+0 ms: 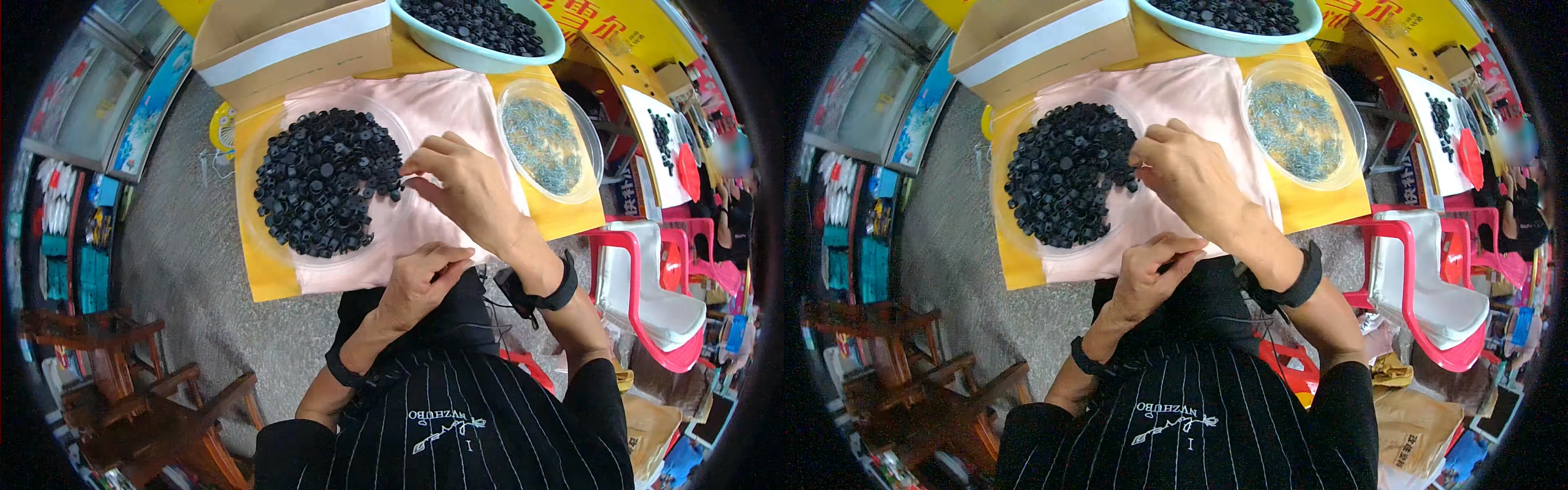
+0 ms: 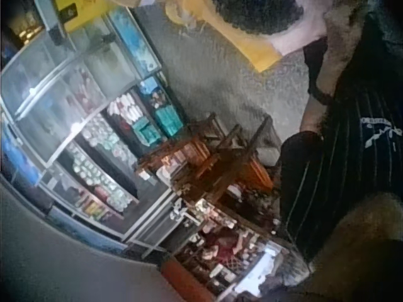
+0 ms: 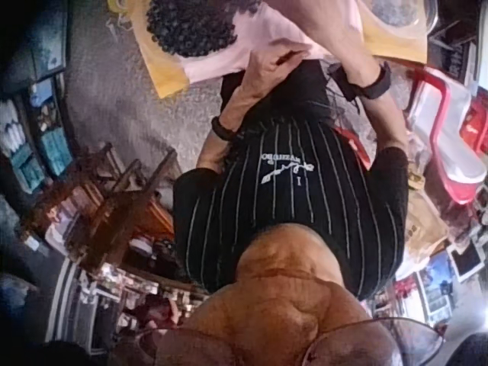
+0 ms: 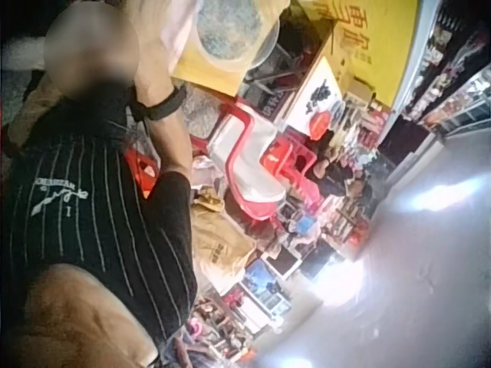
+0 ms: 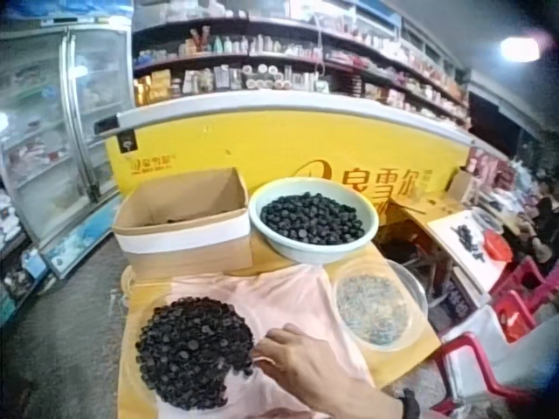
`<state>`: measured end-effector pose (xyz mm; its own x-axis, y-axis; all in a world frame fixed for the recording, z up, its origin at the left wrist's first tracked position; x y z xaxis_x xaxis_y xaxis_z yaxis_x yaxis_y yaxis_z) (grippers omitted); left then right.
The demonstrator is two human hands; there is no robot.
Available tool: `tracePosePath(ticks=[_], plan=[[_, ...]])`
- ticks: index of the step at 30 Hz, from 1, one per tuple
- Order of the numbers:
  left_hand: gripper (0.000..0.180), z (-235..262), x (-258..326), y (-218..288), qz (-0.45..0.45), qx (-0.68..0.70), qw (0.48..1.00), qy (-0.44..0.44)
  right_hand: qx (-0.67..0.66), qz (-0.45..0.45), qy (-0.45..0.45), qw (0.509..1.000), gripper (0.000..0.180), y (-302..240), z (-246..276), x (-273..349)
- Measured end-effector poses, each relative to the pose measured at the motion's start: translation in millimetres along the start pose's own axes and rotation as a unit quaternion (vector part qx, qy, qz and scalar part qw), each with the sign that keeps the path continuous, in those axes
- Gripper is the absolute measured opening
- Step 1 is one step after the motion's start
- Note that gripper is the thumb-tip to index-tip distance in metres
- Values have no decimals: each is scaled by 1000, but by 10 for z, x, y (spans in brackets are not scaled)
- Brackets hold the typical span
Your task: The person is assembling small black plastic components by pressing two parts together.
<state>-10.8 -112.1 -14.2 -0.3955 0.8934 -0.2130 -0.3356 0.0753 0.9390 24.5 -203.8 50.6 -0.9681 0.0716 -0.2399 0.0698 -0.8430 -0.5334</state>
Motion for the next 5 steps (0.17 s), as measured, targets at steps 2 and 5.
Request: tracePosePath(ticks=[2,5], plan=[[16,75,48,159,-21,-8,1000,3,62,8,-65,996,14,-82,-191,-103],[18,438,263,310,19,-101,992,67,120,11,-117,986,15,-142,-409,-227]])
Point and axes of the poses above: each hand's wrist, its own x-axis away from the middle knuckle, its own z-axis out of the back of the hand, y = z × x, the point moved 10 cm from there along -x, towards the middle knuckle, and after that the axes turned 9 degrees about -y, right-handed, at the moved point
